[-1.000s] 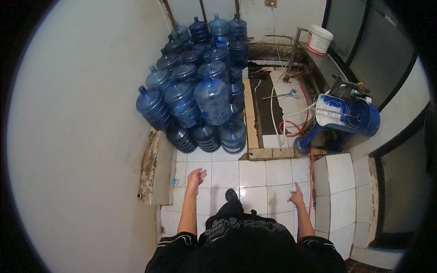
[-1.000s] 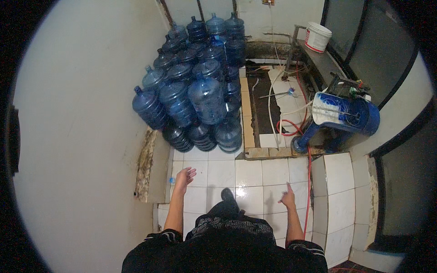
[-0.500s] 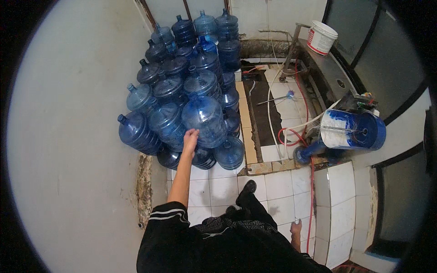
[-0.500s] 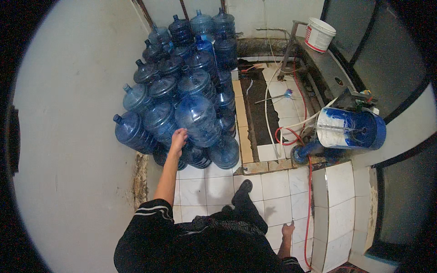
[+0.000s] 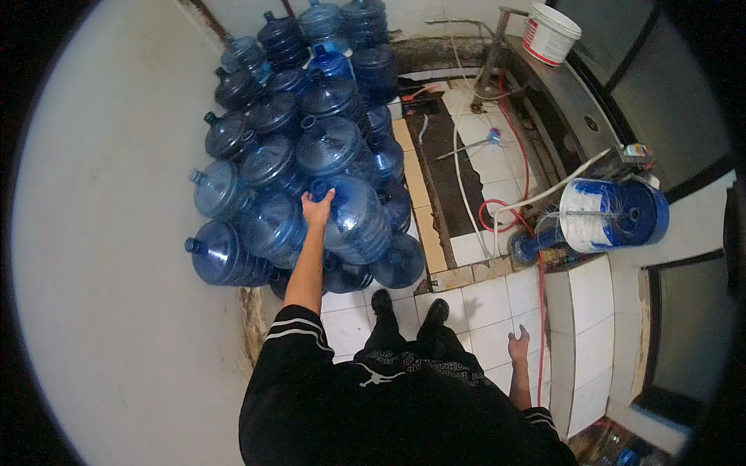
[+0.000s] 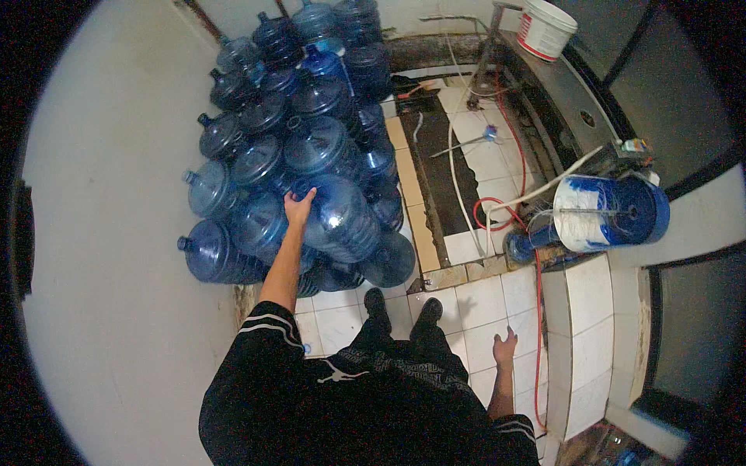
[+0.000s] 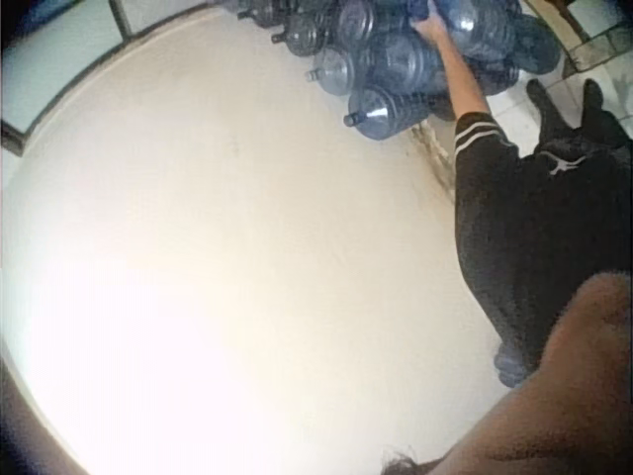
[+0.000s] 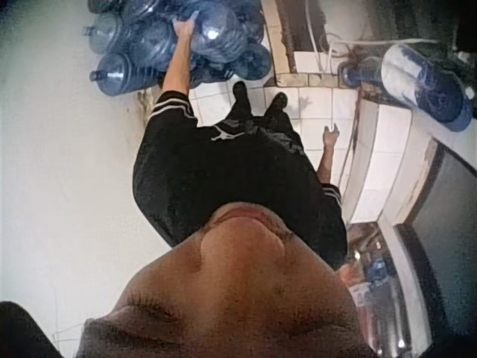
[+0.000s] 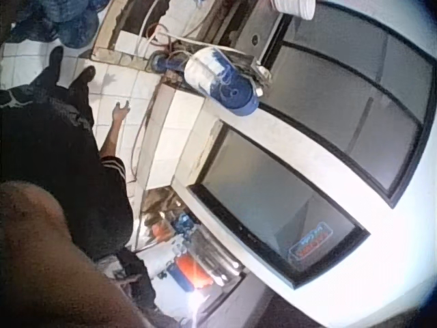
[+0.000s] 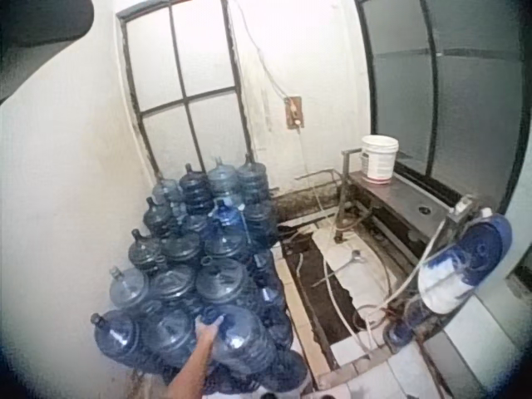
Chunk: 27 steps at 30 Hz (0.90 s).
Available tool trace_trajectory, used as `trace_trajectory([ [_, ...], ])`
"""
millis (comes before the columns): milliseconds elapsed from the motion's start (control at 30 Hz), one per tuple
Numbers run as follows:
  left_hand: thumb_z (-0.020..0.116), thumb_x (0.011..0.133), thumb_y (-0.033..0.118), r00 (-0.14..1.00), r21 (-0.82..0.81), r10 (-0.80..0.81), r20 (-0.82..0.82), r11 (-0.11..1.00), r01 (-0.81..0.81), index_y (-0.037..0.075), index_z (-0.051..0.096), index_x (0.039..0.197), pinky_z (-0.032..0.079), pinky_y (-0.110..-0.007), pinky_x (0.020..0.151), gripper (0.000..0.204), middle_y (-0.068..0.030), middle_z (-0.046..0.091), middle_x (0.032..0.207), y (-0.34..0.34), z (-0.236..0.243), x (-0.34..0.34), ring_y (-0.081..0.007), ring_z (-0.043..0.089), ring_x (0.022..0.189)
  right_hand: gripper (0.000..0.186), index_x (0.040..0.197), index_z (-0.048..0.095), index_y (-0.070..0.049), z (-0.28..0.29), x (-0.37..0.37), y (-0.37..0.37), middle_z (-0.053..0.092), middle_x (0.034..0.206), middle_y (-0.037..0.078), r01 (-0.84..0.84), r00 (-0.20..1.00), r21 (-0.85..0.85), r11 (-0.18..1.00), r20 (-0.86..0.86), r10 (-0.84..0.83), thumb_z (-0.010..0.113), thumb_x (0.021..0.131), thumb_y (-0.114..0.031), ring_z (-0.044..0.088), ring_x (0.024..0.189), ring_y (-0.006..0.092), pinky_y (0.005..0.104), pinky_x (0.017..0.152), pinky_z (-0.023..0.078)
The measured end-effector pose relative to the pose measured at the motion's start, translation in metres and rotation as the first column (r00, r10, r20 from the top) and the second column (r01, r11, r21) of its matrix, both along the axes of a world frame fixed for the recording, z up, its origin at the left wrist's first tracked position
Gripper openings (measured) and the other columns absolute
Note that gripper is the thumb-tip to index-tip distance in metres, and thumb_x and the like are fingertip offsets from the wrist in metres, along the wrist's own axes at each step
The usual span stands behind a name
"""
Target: The person takes a large blue water jug from a rack, places it onto a cleaning station where it is rinsed internally, and then moves it to a filling station where it is filled with water using a hose.
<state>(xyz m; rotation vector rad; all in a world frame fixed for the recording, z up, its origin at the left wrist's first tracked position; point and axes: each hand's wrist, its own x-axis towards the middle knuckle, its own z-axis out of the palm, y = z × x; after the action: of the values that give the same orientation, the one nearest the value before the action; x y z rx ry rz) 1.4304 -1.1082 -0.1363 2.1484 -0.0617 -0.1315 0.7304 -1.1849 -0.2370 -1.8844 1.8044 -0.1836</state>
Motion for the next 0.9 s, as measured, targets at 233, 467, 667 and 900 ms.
trace_trajectory([
  [233,0.081,0.063,0.032,0.953,-0.087,-0.139,0.268,0.982,0.168,-0.001,0.065,0.096,0.047,-0.041,0.081,0.049,-0.018,0.066,0.092,-0.015,-0.006,-0.005,-0.034,0.063,0.087,0.061,0.132,0.04,0.003,0.004,-0.018,0.133,0.062,0.09,0.017,0.534,0.771,0.504,0.679,0.04,-0.636,0.063,0.079,-0.015,0.061,0.072,0.0268,0.0376,0.061,0.053],
  [467,0.079,0.066,0.019,0.873,-0.287,-0.288,0.393,0.864,0.414,-0.004,0.061,0.092,0.05,-0.037,0.072,0.038,-0.0146,0.066,0.082,-0.029,0.062,-0.056,-0.0265,0.063,0.072,0.069,0.14,0.027,-0.01,0.004,0.014,0.211,0.047,0.058,0.003,0.547,0.648,0.65,0.527,0.07,-0.758,0.061,0.08,-0.014,0.045,0.045,0.0134,0.032,0.038,0.04],
  [667,0.073,0.072,0.006,0.747,-0.439,-0.533,0.397,0.604,0.665,-0.002,0.06,0.092,0.049,-0.031,0.073,0.025,-0.0082,0.064,0.087,-0.074,0.162,-0.11,-0.0166,0.059,0.076,0.062,0.124,0.049,0.006,-0.051,0.027,0.194,0.061,0.104,0.031,0.538,0.801,0.4,0.743,0.033,-0.598,0.064,0.078,-0.033,0.061,0.099,0.0381,0.0408,0.085,0.05],
  [900,0.063,0.081,0.001,0.57,-0.657,-0.778,0.266,0.286,0.697,-0.003,0.058,0.095,0.047,-0.035,0.084,0.016,-0.0096,0.062,0.094,-0.157,0.207,-0.212,-0.0196,0.059,0.088,0.074,0.128,0.047,0.002,0.036,0.096,0.063,0.05,0.129,0.024,0.413,0.754,0.487,0.769,0.291,-0.589,0.049,0.086,-0.058,0.047,0.121,0.0345,0.0384,0.1,0.039],
])
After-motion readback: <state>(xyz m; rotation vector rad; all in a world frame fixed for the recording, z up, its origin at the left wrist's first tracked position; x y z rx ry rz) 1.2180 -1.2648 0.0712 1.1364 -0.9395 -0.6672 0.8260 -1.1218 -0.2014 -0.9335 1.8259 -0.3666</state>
